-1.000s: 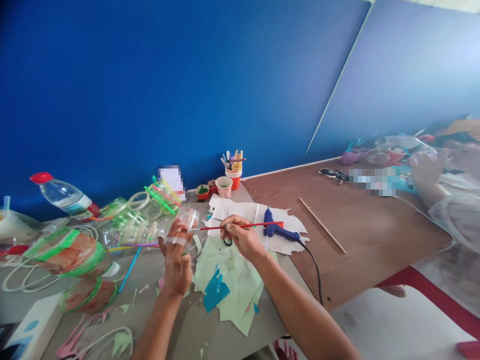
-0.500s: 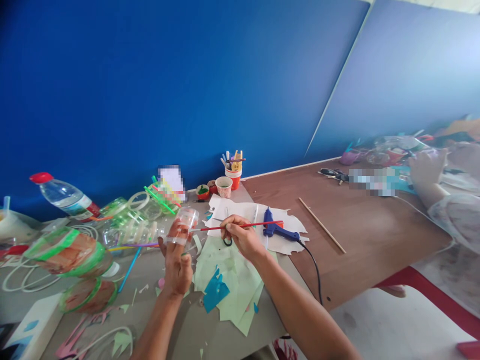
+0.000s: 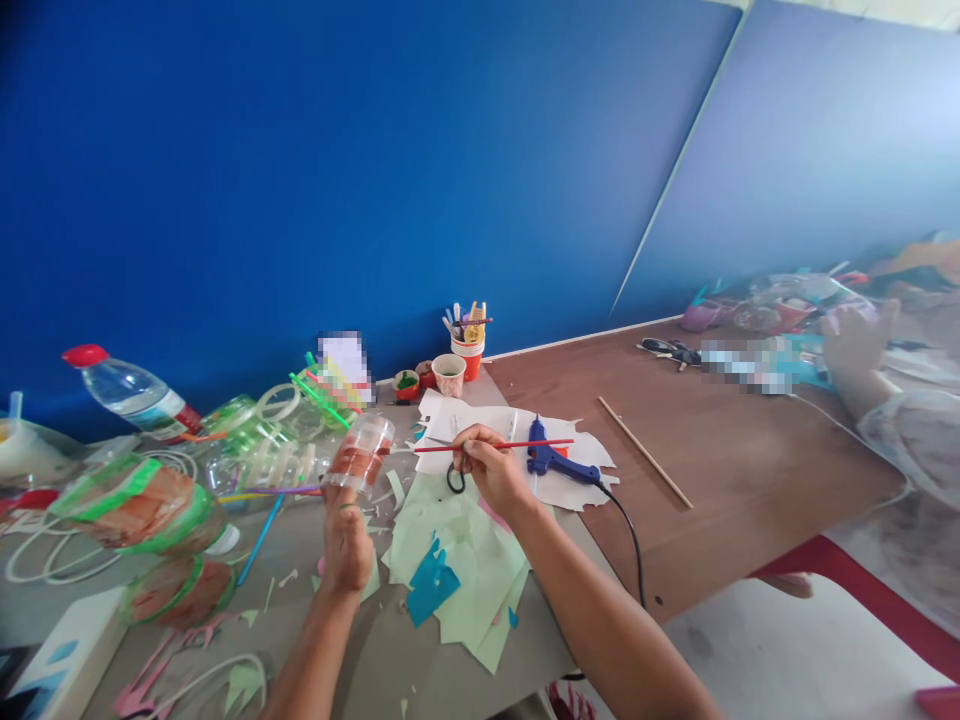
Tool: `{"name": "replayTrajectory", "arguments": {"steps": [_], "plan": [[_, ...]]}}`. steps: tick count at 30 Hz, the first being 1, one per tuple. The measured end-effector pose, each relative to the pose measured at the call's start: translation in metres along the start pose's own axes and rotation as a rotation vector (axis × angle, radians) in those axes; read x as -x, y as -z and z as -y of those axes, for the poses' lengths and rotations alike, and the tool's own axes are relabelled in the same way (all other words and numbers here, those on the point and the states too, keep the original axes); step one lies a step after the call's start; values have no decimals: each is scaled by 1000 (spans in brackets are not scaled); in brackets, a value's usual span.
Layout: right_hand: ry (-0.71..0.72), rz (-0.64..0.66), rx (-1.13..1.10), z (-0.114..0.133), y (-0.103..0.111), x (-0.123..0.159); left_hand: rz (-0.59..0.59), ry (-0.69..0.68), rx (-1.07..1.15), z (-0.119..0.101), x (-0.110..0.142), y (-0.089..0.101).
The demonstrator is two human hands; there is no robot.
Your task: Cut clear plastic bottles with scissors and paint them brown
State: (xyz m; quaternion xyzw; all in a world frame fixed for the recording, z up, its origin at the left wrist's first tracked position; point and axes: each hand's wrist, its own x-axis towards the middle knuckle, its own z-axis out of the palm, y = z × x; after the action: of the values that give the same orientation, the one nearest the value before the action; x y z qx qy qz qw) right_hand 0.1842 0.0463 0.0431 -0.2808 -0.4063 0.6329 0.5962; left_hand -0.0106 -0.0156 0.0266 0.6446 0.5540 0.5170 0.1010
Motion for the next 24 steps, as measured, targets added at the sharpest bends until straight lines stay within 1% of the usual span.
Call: {"name": "replayTrajectory", "arguments": {"steps": [6, 10, 12, 15, 19, 24], "plan": [[-12, -5, -27, 2, -5, 1, 70, -146, -108, 0, 1, -3], [-5, -11, -17, 2, -4, 1, 112, -199, -167, -1, 2, -5], [-6, -5, -2, 2, -3, 0, 113, -211, -192, 0, 2, -5], [-12, 2, 15, 2, -2, 0, 84, -206, -181, 3, 3, -5], [-27, -8, 15, 2, -2, 0, 32, -177, -107, 4, 3, -4], [-44, -18, 21, 2, -2, 0, -21, -82, -19, 1, 0, -1]]}}
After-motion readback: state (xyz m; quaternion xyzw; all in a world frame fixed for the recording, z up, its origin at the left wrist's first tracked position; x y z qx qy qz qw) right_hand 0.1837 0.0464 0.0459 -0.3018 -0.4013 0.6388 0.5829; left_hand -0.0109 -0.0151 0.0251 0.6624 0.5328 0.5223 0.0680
